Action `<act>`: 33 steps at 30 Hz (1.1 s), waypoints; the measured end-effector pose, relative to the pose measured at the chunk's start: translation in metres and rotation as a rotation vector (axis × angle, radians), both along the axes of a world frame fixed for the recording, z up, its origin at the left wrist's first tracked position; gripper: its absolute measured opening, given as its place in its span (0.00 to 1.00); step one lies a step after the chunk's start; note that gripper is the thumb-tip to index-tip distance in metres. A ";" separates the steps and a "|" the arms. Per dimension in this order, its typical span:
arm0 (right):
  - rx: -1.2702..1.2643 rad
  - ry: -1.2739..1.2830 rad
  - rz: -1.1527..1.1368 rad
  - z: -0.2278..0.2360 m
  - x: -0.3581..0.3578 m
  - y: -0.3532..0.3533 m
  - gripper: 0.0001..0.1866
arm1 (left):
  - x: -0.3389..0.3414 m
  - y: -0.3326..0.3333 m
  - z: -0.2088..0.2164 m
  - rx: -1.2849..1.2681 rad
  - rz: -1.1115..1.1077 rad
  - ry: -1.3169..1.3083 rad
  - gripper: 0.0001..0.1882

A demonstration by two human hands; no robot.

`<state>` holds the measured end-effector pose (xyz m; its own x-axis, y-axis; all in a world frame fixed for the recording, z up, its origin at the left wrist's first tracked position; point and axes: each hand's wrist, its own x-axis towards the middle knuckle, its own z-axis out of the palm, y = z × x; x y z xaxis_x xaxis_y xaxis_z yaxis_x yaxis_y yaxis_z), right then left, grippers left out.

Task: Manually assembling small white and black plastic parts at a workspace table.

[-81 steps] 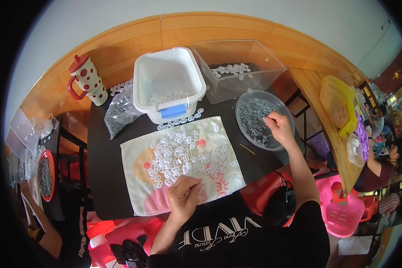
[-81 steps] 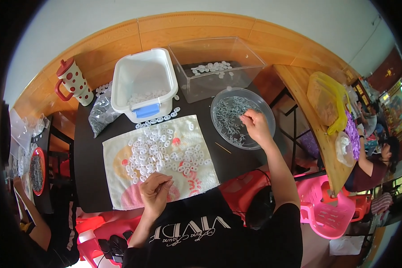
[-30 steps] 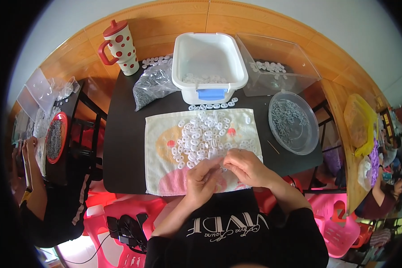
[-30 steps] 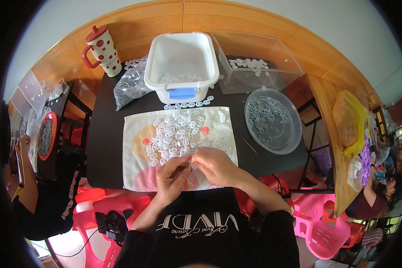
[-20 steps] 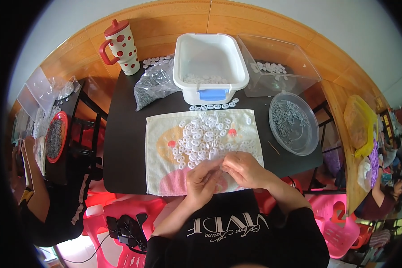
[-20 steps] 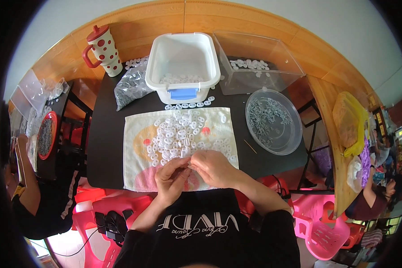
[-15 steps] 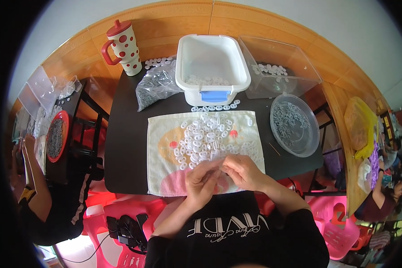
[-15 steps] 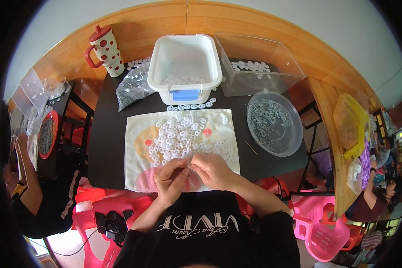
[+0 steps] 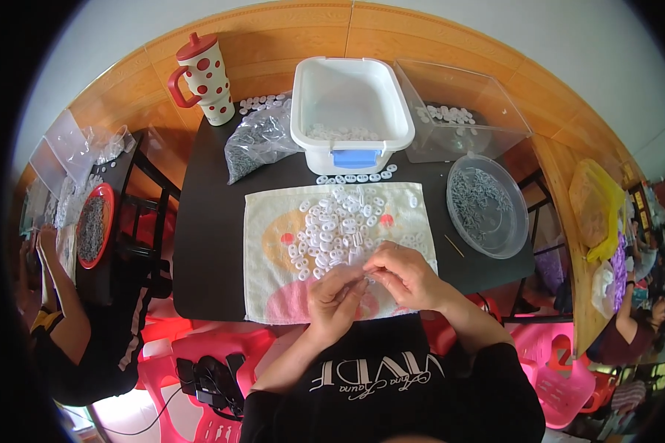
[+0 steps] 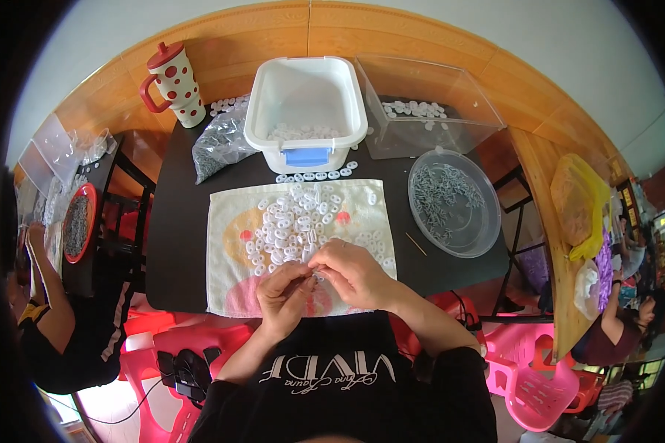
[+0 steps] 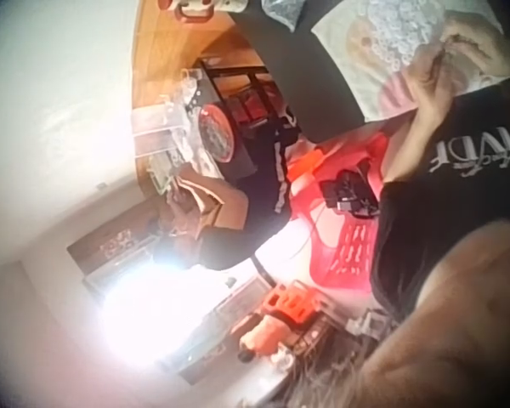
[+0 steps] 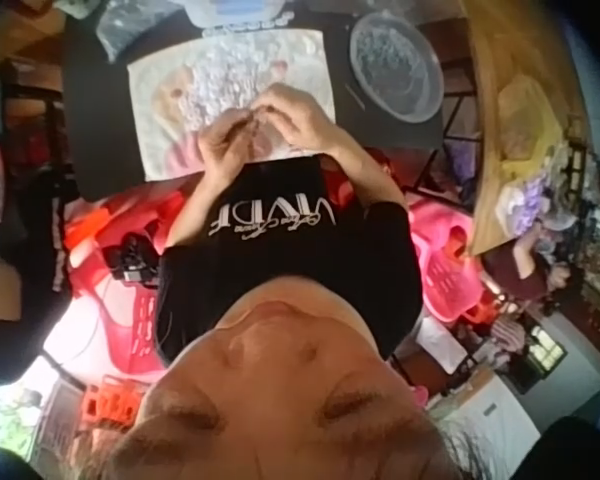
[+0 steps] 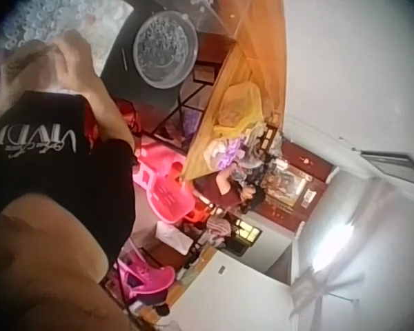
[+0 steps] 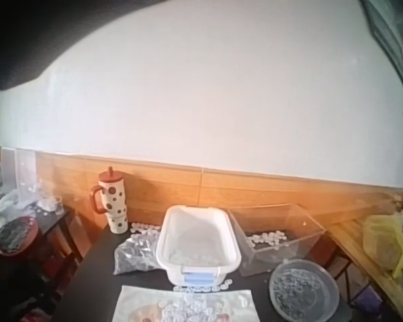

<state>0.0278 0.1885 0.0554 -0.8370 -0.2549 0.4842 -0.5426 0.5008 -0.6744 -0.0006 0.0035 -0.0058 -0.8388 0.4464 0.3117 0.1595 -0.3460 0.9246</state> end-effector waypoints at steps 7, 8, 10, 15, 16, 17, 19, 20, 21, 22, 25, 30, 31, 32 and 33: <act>-0.203 -0.082 -0.245 0.012 0.006 0.027 0.12 | -0.001 -0.001 -0.002 -0.056 0.068 0.020 0.15; -0.200 -0.084 -0.250 0.012 0.012 0.037 0.12 | -0.001 0.000 -0.002 -0.054 0.063 0.017 0.15; 0.100 -0.044 -0.269 0.009 0.021 0.055 0.10 | -0.001 0.000 0.000 0.014 0.039 -0.010 0.14; 0.390 -0.032 -0.234 -0.001 0.039 0.043 0.12 | -0.004 0.000 0.005 -0.056 0.018 0.023 0.13; 0.473 -0.012 -0.260 -0.001 0.039 0.040 0.12 | -0.004 0.000 0.006 -0.052 0.017 0.014 0.12; 0.555 0.009 -0.285 -0.001 0.039 0.037 0.13 | -0.002 0.000 0.006 -0.054 0.016 0.014 0.12; 0.572 0.024 -0.268 -0.005 0.037 0.034 0.10 | -0.002 0.000 0.004 -0.074 0.021 0.012 0.12; 0.591 0.036 -0.251 -0.007 0.036 0.033 0.08 | -0.003 0.000 0.006 -0.076 0.023 0.017 0.12; 0.588 0.041 -0.250 -0.008 0.035 0.032 0.08 | -0.003 0.001 0.008 -0.098 0.022 0.024 0.12; 0.578 0.053 -0.247 -0.010 0.035 0.031 0.07 | -0.003 0.001 0.009 -0.119 0.020 0.031 0.12; 0.559 0.055 -0.250 -0.014 0.034 0.031 0.07 | -0.002 0.002 0.008 -0.104 0.016 0.012 0.11; 0.572 0.062 -0.225 -0.013 0.039 0.030 0.07 | -0.001 0.001 0.005 -0.115 0.013 -0.029 0.11; 0.587 0.041 -0.196 -0.012 0.041 0.029 0.09 | -0.001 0.000 0.005 -0.120 0.009 -0.032 0.11; 0.601 0.019 -0.166 -0.011 0.042 0.029 0.10 | -0.001 0.000 0.005 -0.120 0.012 -0.033 0.11; 0.602 0.021 -0.164 -0.011 0.041 0.029 0.10 | -0.001 0.000 0.006 -0.123 -0.004 -0.035 0.12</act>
<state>0.0687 0.2171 0.0445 -0.8800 -0.3575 0.3126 -0.4368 0.8677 -0.2374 -0.0019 0.0032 0.0003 -0.8462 0.4830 0.2250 0.1253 -0.2302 0.9651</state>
